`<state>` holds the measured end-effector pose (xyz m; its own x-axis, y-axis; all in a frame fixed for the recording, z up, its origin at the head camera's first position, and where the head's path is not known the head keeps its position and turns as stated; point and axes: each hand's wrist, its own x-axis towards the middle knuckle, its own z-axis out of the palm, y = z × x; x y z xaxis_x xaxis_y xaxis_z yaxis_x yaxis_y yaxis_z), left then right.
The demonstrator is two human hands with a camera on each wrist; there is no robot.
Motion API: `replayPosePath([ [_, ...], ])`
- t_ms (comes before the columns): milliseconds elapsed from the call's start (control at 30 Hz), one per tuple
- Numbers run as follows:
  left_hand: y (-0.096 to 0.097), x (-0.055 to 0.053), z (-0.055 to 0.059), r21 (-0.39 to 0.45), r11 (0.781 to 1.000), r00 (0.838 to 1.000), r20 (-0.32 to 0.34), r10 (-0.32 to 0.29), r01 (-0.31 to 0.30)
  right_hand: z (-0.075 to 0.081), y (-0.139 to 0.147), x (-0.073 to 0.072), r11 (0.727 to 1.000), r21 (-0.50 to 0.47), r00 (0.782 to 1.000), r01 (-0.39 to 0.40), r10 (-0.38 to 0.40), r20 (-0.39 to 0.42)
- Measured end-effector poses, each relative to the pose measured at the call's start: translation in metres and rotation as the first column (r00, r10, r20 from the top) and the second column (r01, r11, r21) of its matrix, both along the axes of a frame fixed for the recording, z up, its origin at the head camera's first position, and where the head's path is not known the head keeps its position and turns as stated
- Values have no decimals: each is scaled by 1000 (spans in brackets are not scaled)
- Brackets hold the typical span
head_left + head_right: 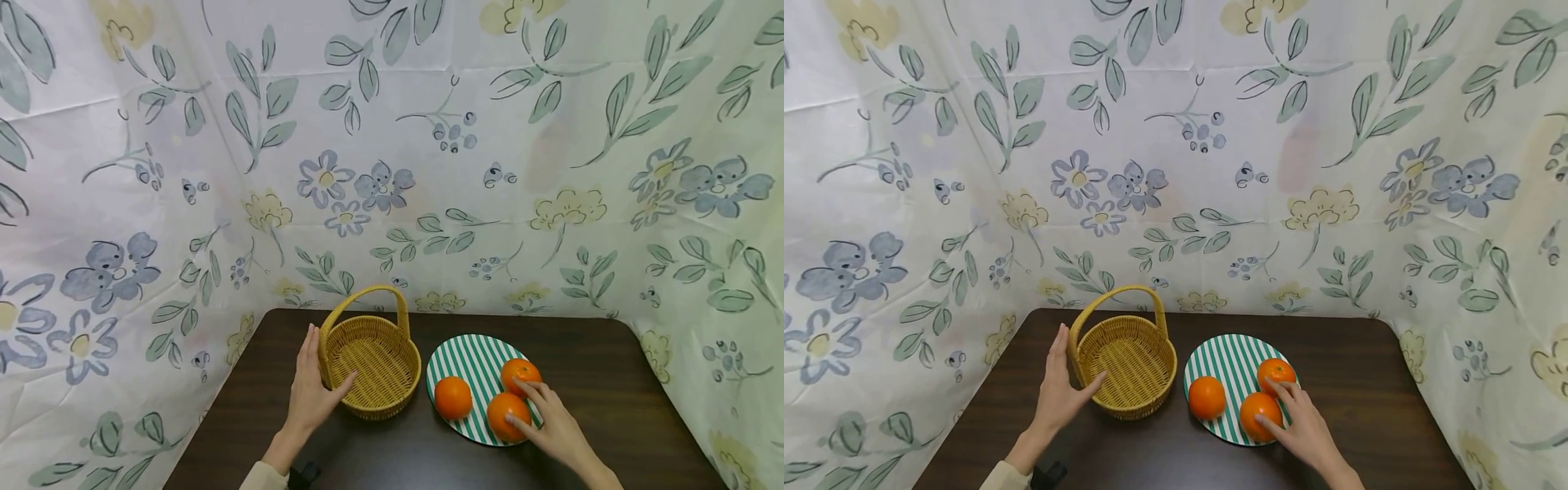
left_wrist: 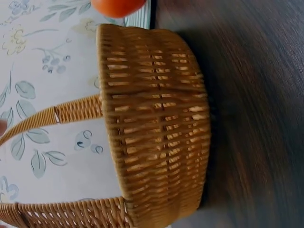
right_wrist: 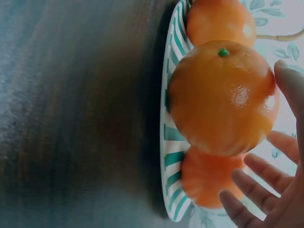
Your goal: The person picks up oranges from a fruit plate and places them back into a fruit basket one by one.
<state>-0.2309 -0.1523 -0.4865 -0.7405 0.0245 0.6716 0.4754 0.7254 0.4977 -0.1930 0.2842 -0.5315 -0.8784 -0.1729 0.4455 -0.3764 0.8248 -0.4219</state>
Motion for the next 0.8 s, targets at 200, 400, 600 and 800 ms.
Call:
replayPosePath([
  [200, -5, 2, -3, 4, 1000, 984, 174, 28, -29, -5, 0, 1, 999, -33, 997, 13, -10, 82],
  [400, -9, 4, -6, 25, 998, 971, 237, 43, -50, -7, 0, 4, 999, -35, 990, 25, -20, 139],
  [600, -14, 0, -10, -19, 999, 979, 196, 48, -45, -8, 0, 6, 999, -36, 991, 12, -8, 134],
  [800, -21, -1, -16, -26, 999, 979, 198, 41, -37, -8, -1, 8, 999, -37, 987, 14, -8, 161],
])
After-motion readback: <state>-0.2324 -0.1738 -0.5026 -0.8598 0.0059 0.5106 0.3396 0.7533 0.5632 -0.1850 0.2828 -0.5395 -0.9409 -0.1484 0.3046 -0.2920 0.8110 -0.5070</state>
